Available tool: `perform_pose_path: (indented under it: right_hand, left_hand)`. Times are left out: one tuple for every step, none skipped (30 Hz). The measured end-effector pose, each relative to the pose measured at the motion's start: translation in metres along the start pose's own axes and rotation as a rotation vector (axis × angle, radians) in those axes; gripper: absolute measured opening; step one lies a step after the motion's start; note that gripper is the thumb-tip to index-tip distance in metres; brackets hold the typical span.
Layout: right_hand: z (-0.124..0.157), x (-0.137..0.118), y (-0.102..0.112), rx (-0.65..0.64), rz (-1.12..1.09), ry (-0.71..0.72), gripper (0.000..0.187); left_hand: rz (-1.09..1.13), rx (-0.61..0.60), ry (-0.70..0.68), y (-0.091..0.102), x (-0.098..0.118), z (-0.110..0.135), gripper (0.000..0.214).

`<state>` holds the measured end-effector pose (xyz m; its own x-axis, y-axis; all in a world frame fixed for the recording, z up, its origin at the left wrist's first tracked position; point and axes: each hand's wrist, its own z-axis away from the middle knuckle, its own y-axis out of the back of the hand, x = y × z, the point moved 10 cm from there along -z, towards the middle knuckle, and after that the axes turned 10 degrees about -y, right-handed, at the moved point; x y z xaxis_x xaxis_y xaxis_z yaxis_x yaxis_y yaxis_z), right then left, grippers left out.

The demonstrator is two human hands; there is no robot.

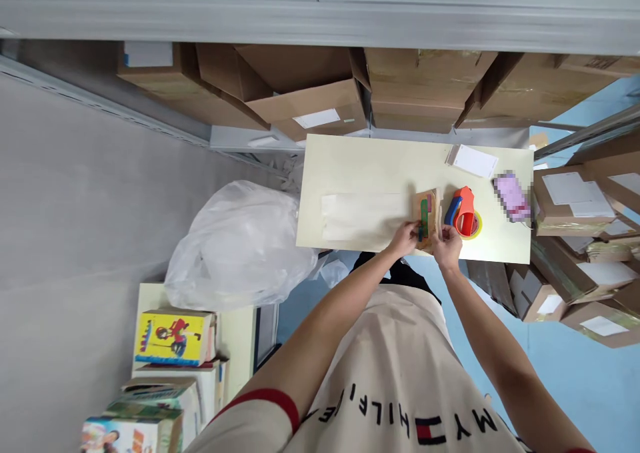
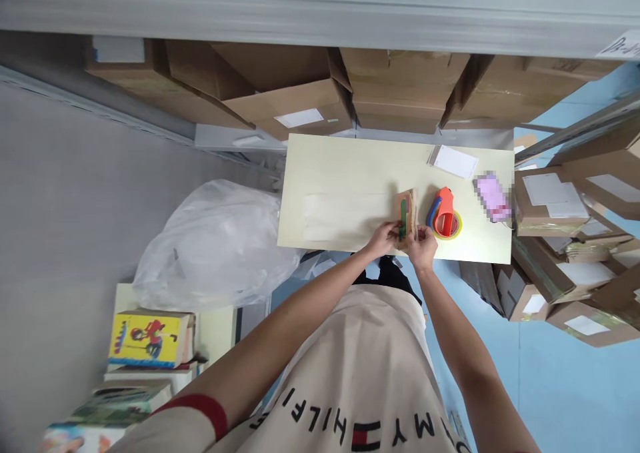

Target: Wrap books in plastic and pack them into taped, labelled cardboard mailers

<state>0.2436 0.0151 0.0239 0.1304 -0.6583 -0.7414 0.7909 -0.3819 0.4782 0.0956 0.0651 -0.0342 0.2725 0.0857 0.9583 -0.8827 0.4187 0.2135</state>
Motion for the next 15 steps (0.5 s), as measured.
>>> perform_pose_path:
  right_hand:
    - [0.003,-0.004,-0.003,-0.008,0.010,0.023,0.024]
    - [0.006,-0.009,-0.007,-0.027,0.025,0.047,0.023]
    - [0.010,-0.012,-0.014,-0.058,0.040,0.070,0.024]
    - [0.015,-0.016,-0.023,-0.102,0.051,0.093,0.025]
    - [0.021,-0.019,-0.034,-0.153,0.062,0.121,0.027]
    - [0.027,-0.023,-0.045,-0.208,0.076,0.158,0.029]
    - [0.033,-0.026,-0.056,-0.260,0.097,0.204,0.033]
    - [0.039,-0.029,-0.068,-0.308,0.123,0.255,0.036]
    - [0.044,-0.031,-0.078,-0.352,0.154,0.306,0.039]
    - [0.048,-0.031,-0.088,-0.392,0.187,0.348,0.042]
    - [0.051,-0.030,-0.098,-0.430,0.221,0.379,0.046]
    - [0.052,-0.027,-0.107,-0.465,0.254,0.397,0.049]
    - [0.052,-0.023,-0.115,-0.497,0.285,0.406,0.052]
    - [0.051,-0.019,-0.122,-0.528,0.316,0.409,0.054]
    - [0.051,-0.015,-0.129,-0.557,0.344,0.410,0.055]
  left_hand:
    - [0.068,0.011,0.022,-0.001,0.005,-0.002,0.038]
    - [0.140,0.030,0.044,0.000,0.010,-0.002,0.036]
    - [0.205,0.056,0.060,0.004,0.015,-0.001,0.035]
    - [0.251,0.088,0.065,0.011,0.020,0.001,0.035]
    - [0.281,0.121,0.068,0.020,0.025,0.005,0.035]
    - [0.277,0.152,0.065,0.031,0.028,0.009,0.034]
    - [0.230,0.180,0.062,0.044,0.030,0.013,0.031]
    - [0.159,0.210,0.064,0.057,0.030,0.018,0.028]
    - [0.078,0.240,0.076,0.070,0.028,0.022,0.024]
    - [0.001,0.264,0.097,0.082,0.023,0.026,0.021]
    - [-0.059,0.278,0.124,0.092,0.017,0.028,0.019]
    - [-0.097,0.280,0.155,0.100,0.009,0.029,0.017]
    - [-0.112,0.271,0.188,0.105,0.000,0.029,0.016]
    - [-0.110,0.256,0.220,0.109,-0.009,0.028,0.016]
    - [-0.101,0.241,0.250,0.111,-0.018,0.026,0.018]
